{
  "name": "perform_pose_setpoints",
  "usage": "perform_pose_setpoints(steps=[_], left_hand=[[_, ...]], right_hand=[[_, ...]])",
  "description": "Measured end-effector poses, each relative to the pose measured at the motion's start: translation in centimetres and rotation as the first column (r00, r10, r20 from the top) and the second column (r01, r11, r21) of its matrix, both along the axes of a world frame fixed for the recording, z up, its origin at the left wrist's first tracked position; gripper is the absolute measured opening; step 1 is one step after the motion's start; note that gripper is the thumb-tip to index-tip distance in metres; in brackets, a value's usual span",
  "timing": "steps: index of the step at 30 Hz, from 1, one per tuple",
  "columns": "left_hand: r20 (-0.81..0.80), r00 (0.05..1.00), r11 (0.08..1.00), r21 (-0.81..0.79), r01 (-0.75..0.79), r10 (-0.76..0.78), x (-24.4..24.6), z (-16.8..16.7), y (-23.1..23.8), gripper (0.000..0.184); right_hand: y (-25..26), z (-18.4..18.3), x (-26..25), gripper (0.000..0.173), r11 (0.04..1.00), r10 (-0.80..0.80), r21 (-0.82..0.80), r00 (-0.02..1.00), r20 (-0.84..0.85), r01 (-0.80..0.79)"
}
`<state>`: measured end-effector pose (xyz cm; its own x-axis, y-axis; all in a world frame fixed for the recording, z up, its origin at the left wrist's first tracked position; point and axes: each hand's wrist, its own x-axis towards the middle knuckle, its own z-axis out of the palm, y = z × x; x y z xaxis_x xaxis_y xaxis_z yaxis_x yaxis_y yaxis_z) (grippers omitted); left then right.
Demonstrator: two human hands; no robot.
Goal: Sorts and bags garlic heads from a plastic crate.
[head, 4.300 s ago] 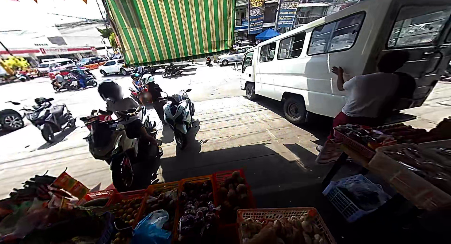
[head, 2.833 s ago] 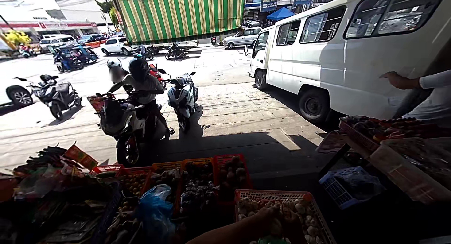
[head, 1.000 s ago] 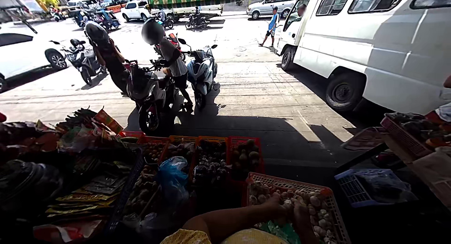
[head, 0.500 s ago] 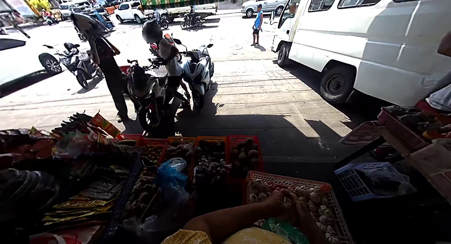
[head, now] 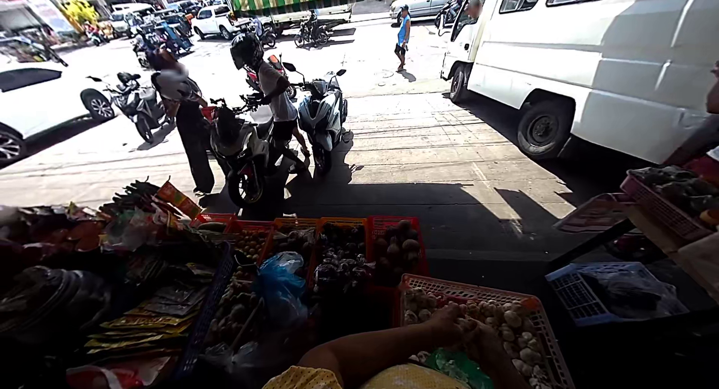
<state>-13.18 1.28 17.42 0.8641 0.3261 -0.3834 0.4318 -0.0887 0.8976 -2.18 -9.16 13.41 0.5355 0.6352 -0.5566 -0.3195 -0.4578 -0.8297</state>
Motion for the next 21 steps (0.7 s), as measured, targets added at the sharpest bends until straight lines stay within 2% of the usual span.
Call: perform_pose_setpoints(steps=[2, 5, 7, 11, 14, 17, 21], left_hand=[[0.053, 0.994, 0.983, -0.163, -0.082, 0.091, -0.1, -0.8, -0.2, 0.043], [0.084, 0.971, 0.884, -0.438, -0.166, 0.224, -0.1, -1.0, -0.7, 0.042], [0.077, 0.960, 0.846, -0.495, -0.198, 0.269, 0.0, -0.7, -0.8, 0.041], [0.023, 0.938, 0.789, -0.548, -0.278, 0.347, 0.2, -0.7, -0.8, 0.045], [-0.005, 0.928, 0.806, -0.493, -0.327, 0.373, 0.1, -0.5, -0.9, 0.048], [-0.006, 0.938, 0.880, -0.342, -0.329, 0.348, 0.0, -0.5, -1.4, 0.053], [-0.099, 0.963, 0.955, -0.141, -0.261, 0.249, 0.4, 0.0, -1.5, 0.057]], right_hand=[[0.1, -0.2, -0.3, 0.027, 0.996, -0.062, 0.068, 0.998, -0.015, 0.063], [0.6, -0.6, -0.8, 0.032, 0.966, -0.198, 0.152, 0.977, -0.076, 0.208], [1.1, -0.5, -1.2, 0.035, 0.953, -0.262, 0.156, 0.965, -0.017, 0.261], [1.2, 0.0, -2.1, 0.051, 0.946, -0.285, 0.172, 0.958, 0.029, 0.276], [1.2, -0.2, -2.9, 0.073, 0.973, -0.200, 0.147, 0.969, 0.144, 0.179], [1.1, -0.5, -3.1, 0.068, 0.995, -0.063, 0.088, 0.949, 0.307, 0.038], [1.3, -2.6, -2.4, 0.057, 0.994, -0.074, 0.101, 0.916, 0.393, 0.037]])
